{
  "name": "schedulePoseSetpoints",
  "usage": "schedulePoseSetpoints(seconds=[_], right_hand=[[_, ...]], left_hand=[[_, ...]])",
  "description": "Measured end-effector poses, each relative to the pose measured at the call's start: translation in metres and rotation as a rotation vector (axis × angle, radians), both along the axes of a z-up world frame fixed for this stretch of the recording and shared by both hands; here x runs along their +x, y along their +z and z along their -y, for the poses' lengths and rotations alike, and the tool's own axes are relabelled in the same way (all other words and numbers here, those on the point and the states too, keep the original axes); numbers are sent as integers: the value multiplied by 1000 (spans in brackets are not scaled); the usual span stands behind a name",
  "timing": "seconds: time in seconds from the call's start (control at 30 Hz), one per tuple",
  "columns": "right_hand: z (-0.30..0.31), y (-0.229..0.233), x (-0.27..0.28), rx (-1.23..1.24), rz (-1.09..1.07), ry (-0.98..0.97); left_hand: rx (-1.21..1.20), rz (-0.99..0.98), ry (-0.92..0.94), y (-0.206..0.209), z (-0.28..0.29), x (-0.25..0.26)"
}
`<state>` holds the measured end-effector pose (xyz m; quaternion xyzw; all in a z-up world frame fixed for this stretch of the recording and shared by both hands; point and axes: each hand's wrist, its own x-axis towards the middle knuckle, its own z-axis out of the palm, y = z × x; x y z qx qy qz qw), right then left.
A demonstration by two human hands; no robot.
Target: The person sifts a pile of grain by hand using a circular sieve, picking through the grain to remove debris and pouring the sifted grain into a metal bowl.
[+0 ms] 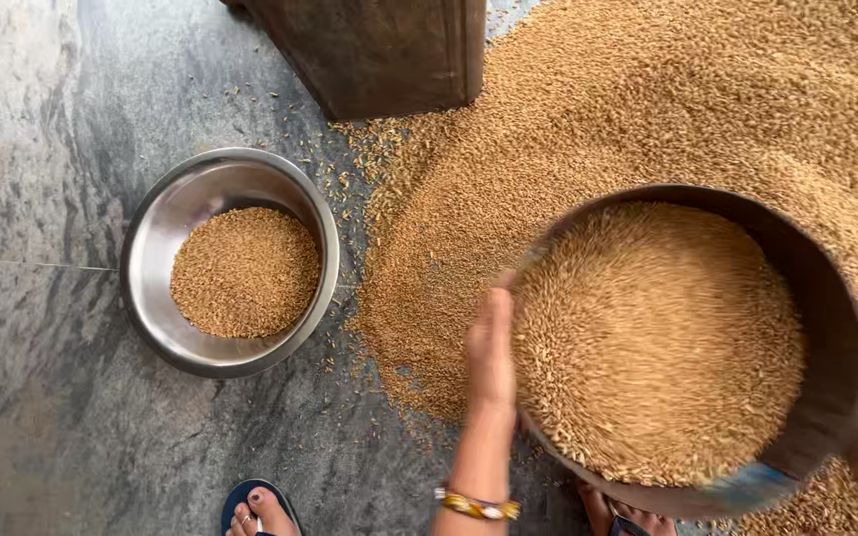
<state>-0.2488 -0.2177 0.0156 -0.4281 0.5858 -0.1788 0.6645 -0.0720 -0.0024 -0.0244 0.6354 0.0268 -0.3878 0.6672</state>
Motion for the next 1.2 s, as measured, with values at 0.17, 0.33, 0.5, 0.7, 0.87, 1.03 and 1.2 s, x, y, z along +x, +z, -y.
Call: schedulePoseSetpoints(seconds=[0.17,0.33,0.5,0.7,0.87,1.03,1.2], right_hand=[[-37,-74,25,164,-128,12],[-12,-95,-7,-42,-189,186],[11,-50,-55,-188,-45,56],[-34,-61,5,162,-143,21],[-47,-58,22,-58,33,194],[-26,24,-15,142,-3,68],[-26,-16,13,165,-36,-23]], left_hand=[[-116,-82,159,1,-103,83],[-276,-5,193,-8,-85,56],[-137,64,144,-8,-3,-16],[-206,-70,120,-7,-77,62],[-115,146,39,25,-96,67],[83,-51,119,8,-7,-4],[-103,-111,162,-4,-52,35]])
